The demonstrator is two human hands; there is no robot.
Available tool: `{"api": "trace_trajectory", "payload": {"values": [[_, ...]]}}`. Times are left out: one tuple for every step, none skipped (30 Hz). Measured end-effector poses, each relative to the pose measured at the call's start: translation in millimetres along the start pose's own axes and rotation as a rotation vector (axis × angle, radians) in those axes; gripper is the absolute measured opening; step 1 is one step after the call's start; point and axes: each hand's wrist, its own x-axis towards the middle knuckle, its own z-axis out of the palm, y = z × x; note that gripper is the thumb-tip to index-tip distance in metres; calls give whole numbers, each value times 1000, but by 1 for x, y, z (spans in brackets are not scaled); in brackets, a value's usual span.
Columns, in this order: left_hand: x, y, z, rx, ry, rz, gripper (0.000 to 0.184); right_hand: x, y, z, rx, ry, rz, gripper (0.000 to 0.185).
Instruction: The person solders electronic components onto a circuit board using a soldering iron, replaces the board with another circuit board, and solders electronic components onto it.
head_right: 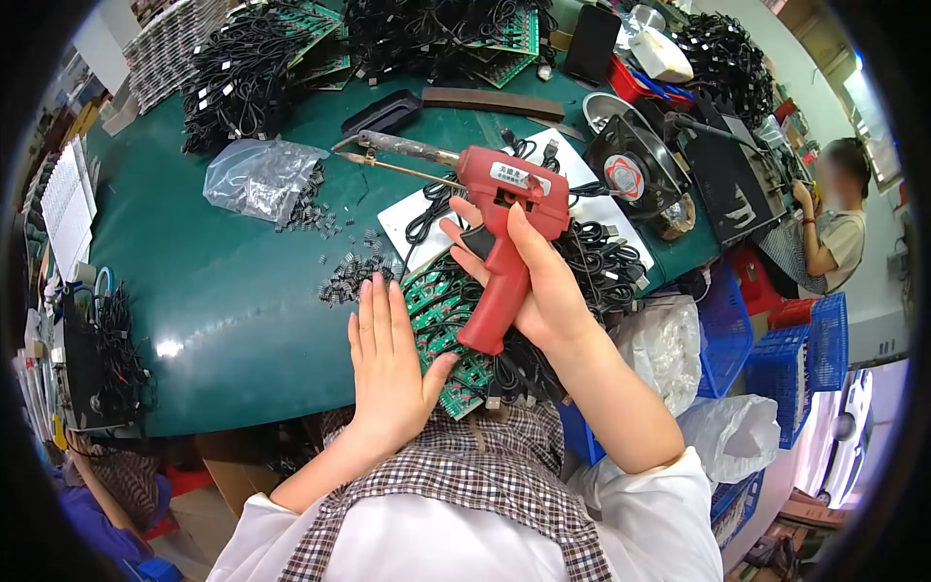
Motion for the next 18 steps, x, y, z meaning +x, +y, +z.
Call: {"api": "trace_trajectory", "payload": {"values": [[1, -1, 0, -1, -12, 3, 80, 0, 0, 1, -4, 6, 0, 54], [3, -2, 1, -2, -16, -1, 80, 1, 0, 0, -7, 12, 3, 54], [2, -4, 3, -25, -11, 1, 79, 2, 1, -1, 9, -1, -1, 54], [1, -4, 5, -46, -9, 4, 78, 2, 2, -2, 15, 9, 7, 54], [2, -4, 5, -55, 3, 15, 75, 2, 2, -2, 17, 7, 9, 55], [4, -4, 5, -52, 0, 20, 75, 2, 0, -2, 18, 0, 4, 55], [3, -4, 4, -59, -1, 21, 75, 1, 1, -1, 7, 9, 0, 55], [1, -4, 3, -66, -3, 15, 75, 0, 2, -1, 10, 10, 3, 55], [0, -3, 2, -62, 0, 15, 75, 0, 2, -1, 4, 8, 2, 55], [1, -3, 1, -50, 3, 17, 74, 1, 1, 0, -2, 4, -4, 54], [1, -3, 2, -41, -1, 18, 74, 2, 1, 0, 0, 4, -6, 54], [1, -3, 2, -41, -8, 16, 74, 3, 1, -1, -2, -3, -11, 54], [1, -4, 4, -29, 2, 22, 74, 3, 3, -4, 0, -2, -12, 53], [0, -5, 6, -20, 5, 27, 74, 3, 4, -5, -7, 5, -16, 53], [0, -7, 11, -17, 24, 29, 73, 2, 5, -6, -2, 6, -16, 52], [-2, -6, 12, -14, 16, 32, 73, 2, 3, -5, -2, -9, -30, 52], [0, -5, 11, 3, 18, 26, 74, 3, 3, -6, 7, -14, -29, 52], [1, -4, 11, 20, 22, 17, 74, 4, 2, -6, 9, -24, -41, 52]]}}
